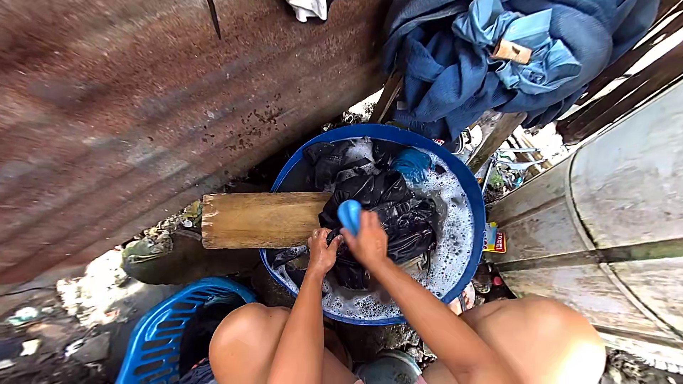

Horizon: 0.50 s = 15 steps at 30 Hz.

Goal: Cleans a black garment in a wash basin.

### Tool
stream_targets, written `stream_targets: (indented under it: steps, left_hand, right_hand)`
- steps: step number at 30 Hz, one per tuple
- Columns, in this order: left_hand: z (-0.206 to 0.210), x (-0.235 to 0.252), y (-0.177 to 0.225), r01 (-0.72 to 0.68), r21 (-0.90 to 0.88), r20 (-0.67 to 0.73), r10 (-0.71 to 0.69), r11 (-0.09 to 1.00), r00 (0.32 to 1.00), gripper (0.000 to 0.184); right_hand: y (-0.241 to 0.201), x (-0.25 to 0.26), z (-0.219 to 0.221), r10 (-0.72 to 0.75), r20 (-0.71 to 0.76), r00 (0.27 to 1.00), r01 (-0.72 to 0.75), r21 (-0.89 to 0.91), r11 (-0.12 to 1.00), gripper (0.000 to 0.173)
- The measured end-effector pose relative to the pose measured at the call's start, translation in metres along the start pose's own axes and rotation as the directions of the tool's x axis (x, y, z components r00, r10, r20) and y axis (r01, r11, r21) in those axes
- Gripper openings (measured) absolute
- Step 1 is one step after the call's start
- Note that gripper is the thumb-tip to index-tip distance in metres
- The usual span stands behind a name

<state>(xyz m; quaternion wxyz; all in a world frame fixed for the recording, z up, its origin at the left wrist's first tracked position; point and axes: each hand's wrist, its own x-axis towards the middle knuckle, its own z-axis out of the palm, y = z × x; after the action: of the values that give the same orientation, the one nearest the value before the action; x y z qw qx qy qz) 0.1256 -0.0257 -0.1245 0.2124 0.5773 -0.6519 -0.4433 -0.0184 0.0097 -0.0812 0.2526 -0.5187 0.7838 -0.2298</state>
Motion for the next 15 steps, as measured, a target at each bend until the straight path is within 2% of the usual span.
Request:
stream_targets:
  steps: [2,3,5,7,9,11,13,15]
  left_hand:
    - [-0.001,-0.002,-0.006,-0.02,0.012,0.009,0.02,1.0,1.0,0.028]
    - [-0.001,-0.001,-0.005,-0.031,0.014,0.008,0.031,0.999,0.999,0.029]
    - [-0.002,-0.001,-0.002,-0.027,0.004,0.004,0.027,1.0,1.0,0.03]
    - [-0.001,-0.002,-0.001,-0.013,-0.009,0.014,0.013,1.0,1.0,0.03]
    - [0.002,-0.001,0.002,-0.011,-0.022,0.017,0.012,1.0,1.0,0.031]
    - [0.001,0.002,0.005,-0.018,-0.015,0.01,0.018,1.0,1.0,0.032]
    - [0.0,0.002,0.002,-0.024,-0.004,0.009,0.024,1.0,1.0,0.03]
    - [0.001,0.0,-0.004,-0.034,-0.007,0.011,0.034,0.999,0.999,0.029]
  right_hand:
    - [0.0,-0.007,0.001,-0.121,0.102,0.987,0.129,-0.074,0.989,0.062]
    - [0.013,0.003,-0.011,-0.097,0.069,0.993,0.104,-0.108,0.989,0.062]
    - [0.054,0.033,-0.044,0.066,-0.096,0.993,-0.077,-0.111,0.991,0.066]
    - [0.09,0.06,-0.067,0.271,-0.234,0.934,-0.284,-0.025,0.959,0.071]
    - [0.09,0.065,-0.067,0.367,-0.278,0.888,-0.369,0.048,0.928,0.073]
    - [0.049,0.039,-0.04,0.251,-0.215,0.944,-0.244,0.062,0.968,0.071]
    - [0.009,0.004,-0.006,0.041,-0.036,0.999,-0.04,0.022,0.999,0.066]
    - [0.004,-0.006,-0.002,-0.09,0.086,0.992,0.093,-0.034,0.995,0.062]
